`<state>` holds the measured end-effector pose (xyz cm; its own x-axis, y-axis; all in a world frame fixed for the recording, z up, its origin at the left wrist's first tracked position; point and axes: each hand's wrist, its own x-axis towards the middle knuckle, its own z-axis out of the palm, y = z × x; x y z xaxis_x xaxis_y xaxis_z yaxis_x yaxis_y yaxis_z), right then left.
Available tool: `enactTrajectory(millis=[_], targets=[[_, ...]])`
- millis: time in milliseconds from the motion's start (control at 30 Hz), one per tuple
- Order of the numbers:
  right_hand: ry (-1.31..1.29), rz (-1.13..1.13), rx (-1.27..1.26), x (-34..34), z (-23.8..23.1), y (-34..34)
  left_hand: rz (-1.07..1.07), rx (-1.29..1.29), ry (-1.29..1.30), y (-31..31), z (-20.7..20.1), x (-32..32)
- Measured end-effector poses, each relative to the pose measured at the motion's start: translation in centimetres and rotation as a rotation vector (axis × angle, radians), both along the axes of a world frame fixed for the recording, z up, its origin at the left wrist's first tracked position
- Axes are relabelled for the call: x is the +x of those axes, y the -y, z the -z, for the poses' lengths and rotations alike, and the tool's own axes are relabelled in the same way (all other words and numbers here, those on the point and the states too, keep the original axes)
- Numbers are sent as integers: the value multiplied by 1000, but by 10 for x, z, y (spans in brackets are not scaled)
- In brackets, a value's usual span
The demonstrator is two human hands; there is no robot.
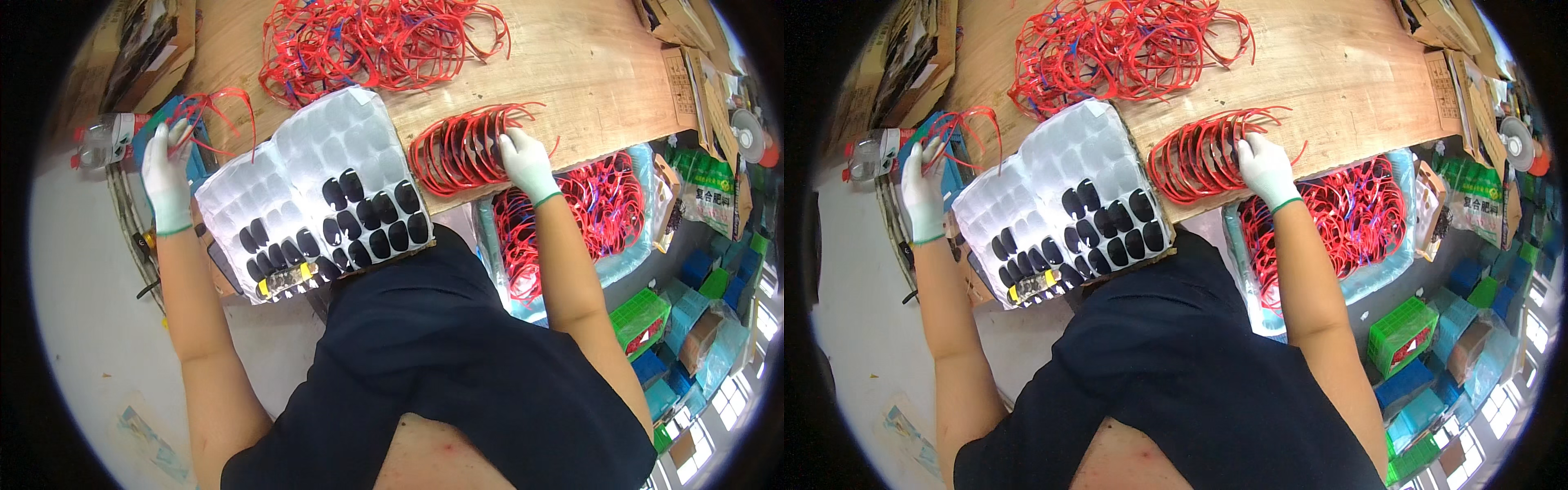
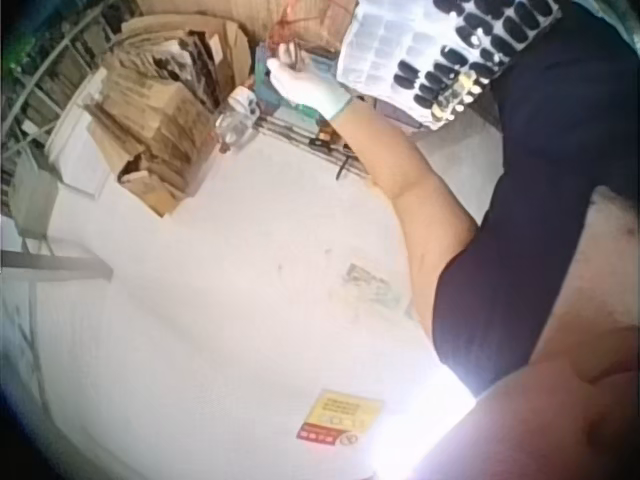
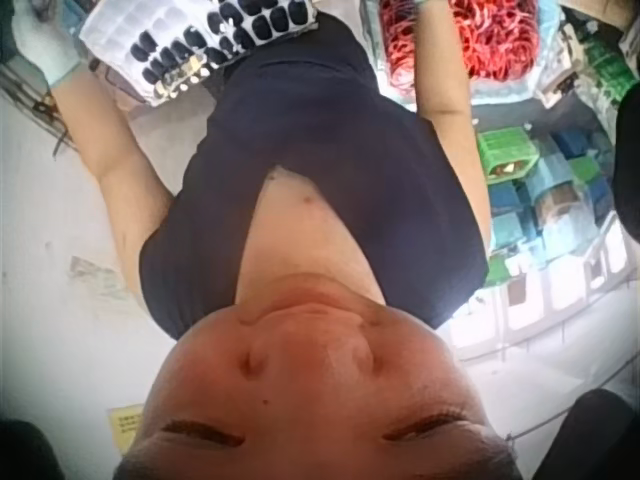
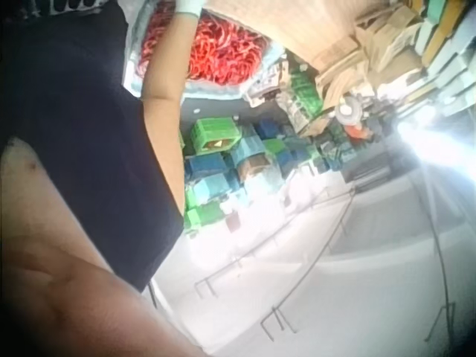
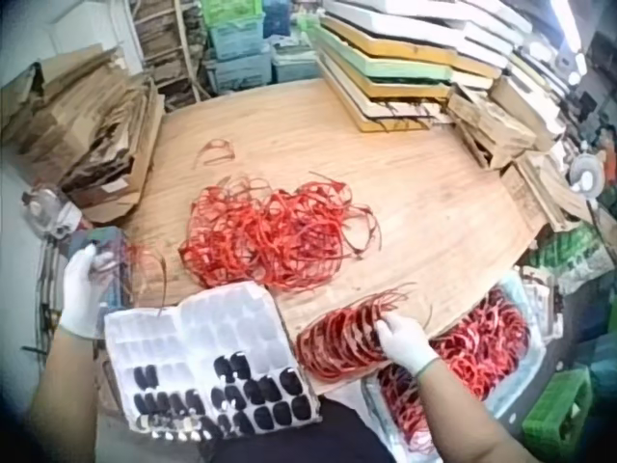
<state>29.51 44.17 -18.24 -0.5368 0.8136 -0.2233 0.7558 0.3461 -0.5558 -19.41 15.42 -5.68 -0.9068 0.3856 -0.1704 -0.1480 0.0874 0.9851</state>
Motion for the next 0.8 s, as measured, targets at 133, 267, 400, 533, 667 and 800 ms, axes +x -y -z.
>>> enactTrajectory(millis=[133,267,400,533,667,800], targets=[[-54,3,-36,-2,-7,-2,191,93,-143,49,-15,14],[73,2,11,-4,-12,-3,353,-104,-335,65,-41,76],[11,31,487,-19,-26,10,402,-7,-333,89,-61,95],[-318,-86,339,-84,-76,87,308,210,-239,84,-62,112],[-238,-452,365,-141,-76,164,278,276,-225,81,-70,134],[99,-352,337,-162,-71,190,335,213,-223,114,-88,137]])
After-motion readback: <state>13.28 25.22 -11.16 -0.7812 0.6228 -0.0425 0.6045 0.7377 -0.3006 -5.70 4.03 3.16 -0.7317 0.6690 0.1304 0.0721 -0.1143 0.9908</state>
